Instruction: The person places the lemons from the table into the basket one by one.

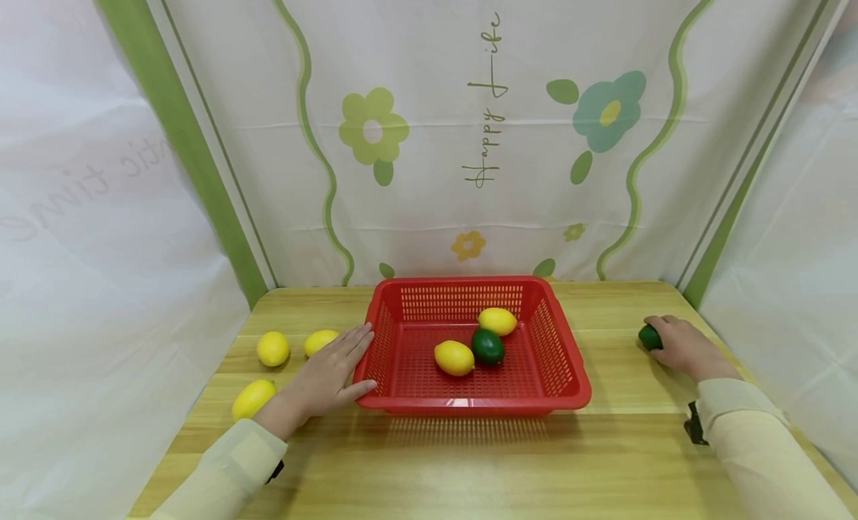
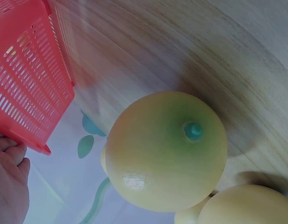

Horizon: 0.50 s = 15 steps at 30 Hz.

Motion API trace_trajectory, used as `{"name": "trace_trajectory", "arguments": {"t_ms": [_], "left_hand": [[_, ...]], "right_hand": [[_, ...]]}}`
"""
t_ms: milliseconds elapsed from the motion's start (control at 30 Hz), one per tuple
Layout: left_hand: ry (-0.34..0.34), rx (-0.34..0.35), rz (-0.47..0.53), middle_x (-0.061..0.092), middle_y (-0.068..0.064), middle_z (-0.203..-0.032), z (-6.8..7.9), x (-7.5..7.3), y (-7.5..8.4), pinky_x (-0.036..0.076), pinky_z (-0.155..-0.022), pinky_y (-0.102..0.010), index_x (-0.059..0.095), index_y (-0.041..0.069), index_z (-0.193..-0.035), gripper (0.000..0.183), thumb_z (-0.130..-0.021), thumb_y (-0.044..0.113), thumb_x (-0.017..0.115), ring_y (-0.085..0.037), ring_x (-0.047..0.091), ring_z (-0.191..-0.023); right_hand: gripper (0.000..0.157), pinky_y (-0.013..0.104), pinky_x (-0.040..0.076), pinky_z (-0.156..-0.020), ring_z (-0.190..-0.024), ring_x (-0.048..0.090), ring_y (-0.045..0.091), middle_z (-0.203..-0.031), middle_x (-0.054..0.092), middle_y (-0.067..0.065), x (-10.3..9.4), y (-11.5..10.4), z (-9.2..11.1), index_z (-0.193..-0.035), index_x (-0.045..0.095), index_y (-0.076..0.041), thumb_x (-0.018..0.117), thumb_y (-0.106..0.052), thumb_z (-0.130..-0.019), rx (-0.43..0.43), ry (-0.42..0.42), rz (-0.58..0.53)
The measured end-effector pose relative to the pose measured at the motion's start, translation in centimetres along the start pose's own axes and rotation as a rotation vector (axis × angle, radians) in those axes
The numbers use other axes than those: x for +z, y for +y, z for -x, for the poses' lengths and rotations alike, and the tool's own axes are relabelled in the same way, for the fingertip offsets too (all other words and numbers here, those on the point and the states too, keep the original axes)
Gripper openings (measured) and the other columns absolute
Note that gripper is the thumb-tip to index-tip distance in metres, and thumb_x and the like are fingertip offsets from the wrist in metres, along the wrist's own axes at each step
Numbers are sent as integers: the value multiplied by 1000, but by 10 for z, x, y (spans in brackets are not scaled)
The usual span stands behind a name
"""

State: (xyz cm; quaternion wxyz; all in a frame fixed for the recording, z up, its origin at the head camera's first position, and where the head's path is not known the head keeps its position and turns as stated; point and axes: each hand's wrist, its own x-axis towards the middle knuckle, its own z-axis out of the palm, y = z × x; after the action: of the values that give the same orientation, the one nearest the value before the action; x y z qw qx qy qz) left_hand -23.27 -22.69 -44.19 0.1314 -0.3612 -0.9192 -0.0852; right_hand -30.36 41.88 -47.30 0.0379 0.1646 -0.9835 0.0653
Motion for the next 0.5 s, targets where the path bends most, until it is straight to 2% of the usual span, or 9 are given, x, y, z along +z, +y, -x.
{"name": "trace_trajectory", "arguments": {"t_ms": [500], "left_hand": [[-16, -2, -4, 29, -19, -155, 1, 0, -1, 24, -114, -45, 32, -6, -148, 79, -96, 50, 52, -31, 27, -142]], "right_hand": [[55, 60, 49, -73, -91, 57, 52, -109, 53, 37, -4, -2, 2, -123, 49, 13, 76, -2, -78, -26, 77, 31]]}}
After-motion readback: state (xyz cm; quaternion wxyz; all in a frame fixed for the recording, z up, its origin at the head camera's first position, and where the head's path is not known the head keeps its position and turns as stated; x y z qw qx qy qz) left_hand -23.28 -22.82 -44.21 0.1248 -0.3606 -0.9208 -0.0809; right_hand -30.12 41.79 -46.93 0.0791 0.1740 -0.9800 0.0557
